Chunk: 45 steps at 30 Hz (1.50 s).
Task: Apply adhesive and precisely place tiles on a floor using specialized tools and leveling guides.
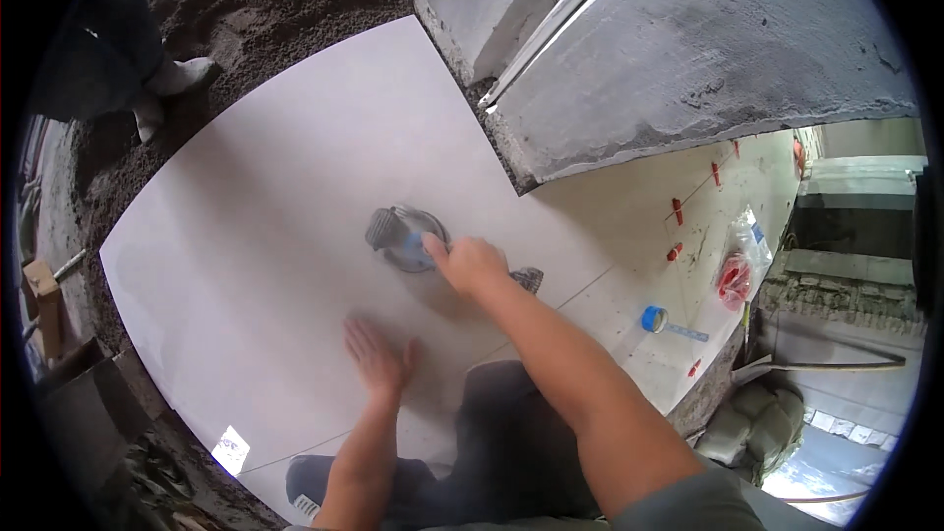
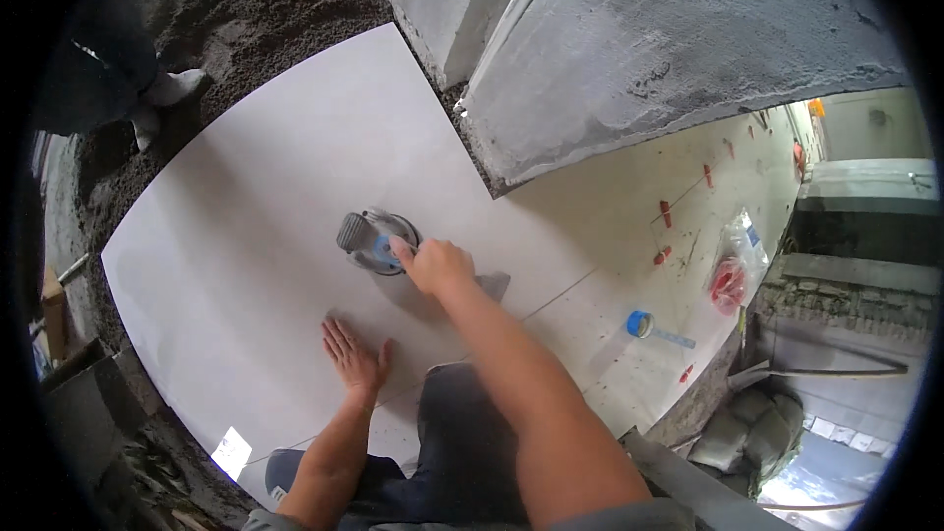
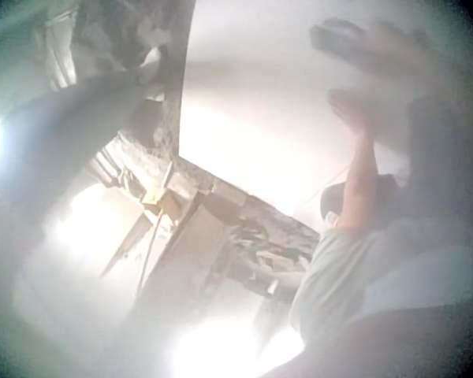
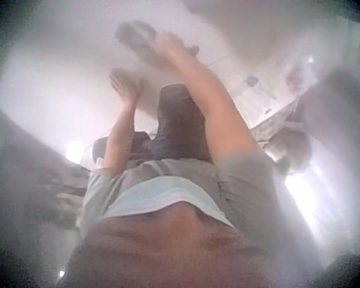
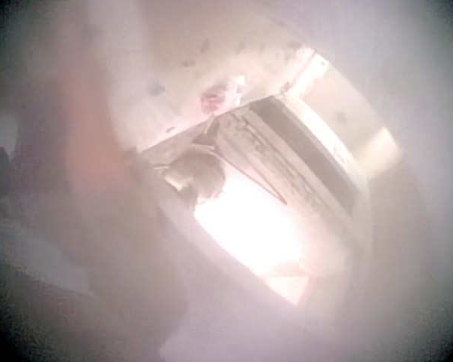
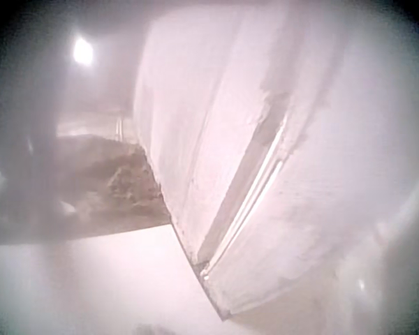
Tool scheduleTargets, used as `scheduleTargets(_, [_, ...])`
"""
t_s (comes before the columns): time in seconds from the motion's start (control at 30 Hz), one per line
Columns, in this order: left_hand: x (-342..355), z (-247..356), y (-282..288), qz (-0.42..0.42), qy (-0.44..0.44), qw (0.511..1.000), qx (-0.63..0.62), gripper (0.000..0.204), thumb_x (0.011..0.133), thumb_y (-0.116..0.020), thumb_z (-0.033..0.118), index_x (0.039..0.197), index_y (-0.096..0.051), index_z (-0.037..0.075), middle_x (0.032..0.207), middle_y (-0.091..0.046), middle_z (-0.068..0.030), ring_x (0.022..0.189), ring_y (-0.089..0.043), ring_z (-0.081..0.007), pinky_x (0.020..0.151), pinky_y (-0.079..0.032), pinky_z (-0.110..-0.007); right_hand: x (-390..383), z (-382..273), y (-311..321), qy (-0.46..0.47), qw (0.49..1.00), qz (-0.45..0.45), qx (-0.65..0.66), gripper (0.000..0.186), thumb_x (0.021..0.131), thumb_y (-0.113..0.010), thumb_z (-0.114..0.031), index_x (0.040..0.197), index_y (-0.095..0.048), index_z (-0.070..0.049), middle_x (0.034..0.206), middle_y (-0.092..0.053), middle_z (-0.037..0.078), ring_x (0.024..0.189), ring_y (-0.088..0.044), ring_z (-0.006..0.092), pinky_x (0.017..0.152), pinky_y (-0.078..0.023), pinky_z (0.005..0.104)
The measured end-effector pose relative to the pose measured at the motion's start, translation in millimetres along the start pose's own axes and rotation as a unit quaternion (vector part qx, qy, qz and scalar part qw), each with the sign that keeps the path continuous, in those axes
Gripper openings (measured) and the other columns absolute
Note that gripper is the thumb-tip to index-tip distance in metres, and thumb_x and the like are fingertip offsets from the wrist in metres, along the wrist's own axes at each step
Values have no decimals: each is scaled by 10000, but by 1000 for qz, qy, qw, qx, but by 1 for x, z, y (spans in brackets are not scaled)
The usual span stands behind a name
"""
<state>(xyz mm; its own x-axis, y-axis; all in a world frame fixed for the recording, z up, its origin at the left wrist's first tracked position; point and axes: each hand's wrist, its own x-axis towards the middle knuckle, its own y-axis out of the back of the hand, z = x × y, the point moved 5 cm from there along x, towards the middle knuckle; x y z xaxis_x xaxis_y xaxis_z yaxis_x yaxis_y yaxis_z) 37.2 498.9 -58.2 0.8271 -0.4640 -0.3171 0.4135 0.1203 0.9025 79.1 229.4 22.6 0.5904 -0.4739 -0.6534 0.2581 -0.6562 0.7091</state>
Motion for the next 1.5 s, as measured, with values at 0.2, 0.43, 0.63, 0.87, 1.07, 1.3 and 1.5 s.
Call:
scheduleTargets(0.2, [19, -9, -5, 119, 121, 984, 54, 1041, 895, -611, 525, 1504, -143, -178, 1592, -125, -374, 1513, -81, -477, 1234, -90, -531, 30, -34, 18, 23, 1000, 12, 9, 904, 944, -309, -751, 1033, -728, 46, 1037, -699, 282, 1051, -654, 445, 927, -501, 500])
scheduleTargets(0.43, [30, 10, -2, 122, 239, 963, -11, 998, 901, -607, 500, 1538, -148, -116, 1627, -137, -298, 1528, -111, -414, 1241, -106, -488, 83, -35, 16, -4, 996, 56, 73, 935, 945, -298, -753, 1071, -705, 78, 1054, -693, 290, 1027, -669, 433, 913, -499, 512])
scheduleTargets(0.63, [26, -10, 4, 162, 218, 962, 37, 1000, 902, -598, 540, 1550, -164, -85, 1631, -156, -277, 1531, -124, -393, 1235, -122, -505, -5, 76, -32, -37, 990, -66, 116, 784, 957, -351, -713, 1102, -725, -39, 957, -686, 291, 965, -673, 391, 900, -489, 469])
scheduleTargets(0.87, [30, 27, -3, 97, 255, 962, 37, 955, 944, -509, 564, 1576, -119, -36, 1658, -95, -235, 1541, -98, -363, 1240, -103, -482, -99, 280, -55, -252, 937, 122, 208, 837, 950, -299, -751, 1080, -744, -54, 1021, -694, 284, 1055, -650, 440, 922, -481, 485])
scheduleTargets(1.07, [28, 16, 2, 108, 252, 959, 69, 933, 969, -472, 567, 1566, -119, -56, 1641, -134, -255, 1531, -115, -397, 1230, -134, -516, -71, 227, -30, -266, 934, 133, 199, 910, 927, -283, -788, 1016, -752, -14, 1023, -695, 291, 1067, -640, 461, 947, -477, 489])
scheduleTargets(1.3, [25, 3, -7, 125, 232, 960, 93, 932, 974, -462, 561, 1563, -108, -69, 1643, -108, -266, 1534, -96, -402, 1232, -123, -515, -56, 195, 0, -251, 941, 65, 216, 899, 925, -308, -784, 1029, -740, -3, 1054, -697, 277, 1082, -642, 437, 944, -485, 483])
scheduleTargets(1.5, [22, 10, 3, 99, 237, 965, 58, 923, 978, -469, 554, 1560, -121, -72, 1639, -119, -272, 1537, -87, -396, 1234, -117, -508, -42, 172, 11, -203, 958, 54, 195, 975, 920, -277, -806, 1073, -693, 62, 1100, -677, 313, 1105, -643, 435, 955, -497, 491])
